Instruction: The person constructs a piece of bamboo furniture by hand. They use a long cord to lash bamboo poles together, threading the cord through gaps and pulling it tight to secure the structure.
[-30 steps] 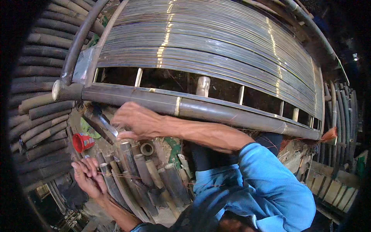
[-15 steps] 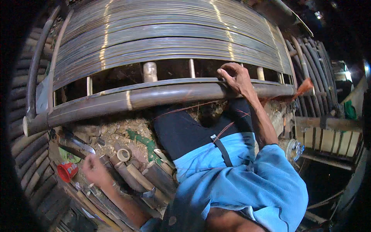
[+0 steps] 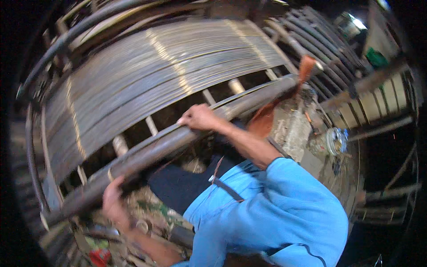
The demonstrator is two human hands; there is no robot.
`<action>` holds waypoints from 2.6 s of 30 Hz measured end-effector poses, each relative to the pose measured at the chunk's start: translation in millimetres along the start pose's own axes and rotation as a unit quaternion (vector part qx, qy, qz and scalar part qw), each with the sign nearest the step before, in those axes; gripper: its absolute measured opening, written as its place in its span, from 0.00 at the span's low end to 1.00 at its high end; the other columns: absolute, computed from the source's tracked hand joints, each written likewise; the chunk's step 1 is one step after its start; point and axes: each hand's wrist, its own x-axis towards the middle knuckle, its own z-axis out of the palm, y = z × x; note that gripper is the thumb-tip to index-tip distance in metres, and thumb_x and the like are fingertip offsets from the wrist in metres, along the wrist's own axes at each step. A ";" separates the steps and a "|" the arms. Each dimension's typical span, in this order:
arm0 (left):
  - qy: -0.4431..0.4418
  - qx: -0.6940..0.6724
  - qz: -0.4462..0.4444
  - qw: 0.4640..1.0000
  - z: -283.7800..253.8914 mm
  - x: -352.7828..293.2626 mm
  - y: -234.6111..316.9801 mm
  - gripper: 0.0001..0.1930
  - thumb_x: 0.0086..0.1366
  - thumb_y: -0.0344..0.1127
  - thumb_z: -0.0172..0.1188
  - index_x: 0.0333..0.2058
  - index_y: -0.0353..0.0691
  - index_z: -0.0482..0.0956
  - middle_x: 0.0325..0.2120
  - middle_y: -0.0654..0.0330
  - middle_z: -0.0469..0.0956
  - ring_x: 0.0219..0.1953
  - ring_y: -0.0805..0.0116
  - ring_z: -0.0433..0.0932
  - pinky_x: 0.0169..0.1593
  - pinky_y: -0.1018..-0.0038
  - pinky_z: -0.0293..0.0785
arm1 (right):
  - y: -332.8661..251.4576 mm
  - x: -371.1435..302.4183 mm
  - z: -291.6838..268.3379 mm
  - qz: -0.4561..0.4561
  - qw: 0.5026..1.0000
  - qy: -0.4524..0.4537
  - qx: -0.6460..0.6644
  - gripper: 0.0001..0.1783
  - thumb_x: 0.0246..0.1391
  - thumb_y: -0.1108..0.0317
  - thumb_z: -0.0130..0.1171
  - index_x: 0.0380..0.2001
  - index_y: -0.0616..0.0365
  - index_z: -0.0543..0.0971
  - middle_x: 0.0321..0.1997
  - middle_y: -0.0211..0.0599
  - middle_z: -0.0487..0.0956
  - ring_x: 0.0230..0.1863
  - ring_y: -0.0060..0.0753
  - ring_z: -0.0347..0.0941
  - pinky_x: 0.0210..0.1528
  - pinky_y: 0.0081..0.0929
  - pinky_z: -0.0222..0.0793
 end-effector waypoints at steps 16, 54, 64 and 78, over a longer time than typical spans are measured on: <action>-0.080 0.327 0.006 0.942 120.2 144.3 -10.1 0.09 0.52 0.26 0.64 0.33 0.37 0.89 0.29 0.46 0.85 0.35 0.51 0.86 0.44 0.61 0.80 | -70.9 84.1 44.2 0.000 0.976 -0.217 0.015 0.31 0.48 0.60 0.57 0.59 0.46 0.79 0.59 0.46 0.79 0.60 0.51 0.76 0.59 0.46 0.73; 0.088 0.430 0.475 0.763 20.8 116.5 19.1 0.24 0.62 0.36 0.66 0.57 0.38 0.75 0.14 0.67 0.69 0.18 0.72 0.69 0.30 0.71 0.68 | -91.6 17.8 -16.7 -0.353 0.882 0.110 0.291 0.12 0.44 0.68 0.51 0.18 0.67 0.74 0.14 0.54 0.68 0.16 0.50 0.67 0.26 0.48 0.66; -0.051 -0.226 -0.031 0.972 36.0 77.5 128.0 0.19 0.72 0.38 0.57 0.55 0.32 0.74 0.20 0.63 0.74 0.11 0.82 0.61 0.16 0.84 0.57 | -132.6 -34.3 -34.0 -0.406 0.824 0.298 0.259 0.14 0.50 0.63 0.66 0.39 0.57 0.78 0.37 0.43 0.73 0.42 0.47 0.70 0.46 0.42 0.65; 0.205 0.064 0.208 0.954 112.6 116.0 50.5 0.20 0.65 0.37 0.65 0.49 0.36 0.68 0.36 0.57 0.75 0.33 0.70 0.74 0.37 0.76 0.73 | -122.3 3.6 -109.4 -0.416 0.744 0.217 0.476 0.15 0.65 0.57 0.57 0.32 0.57 0.83 0.30 0.29 0.82 0.36 0.29 0.78 0.43 0.32 0.74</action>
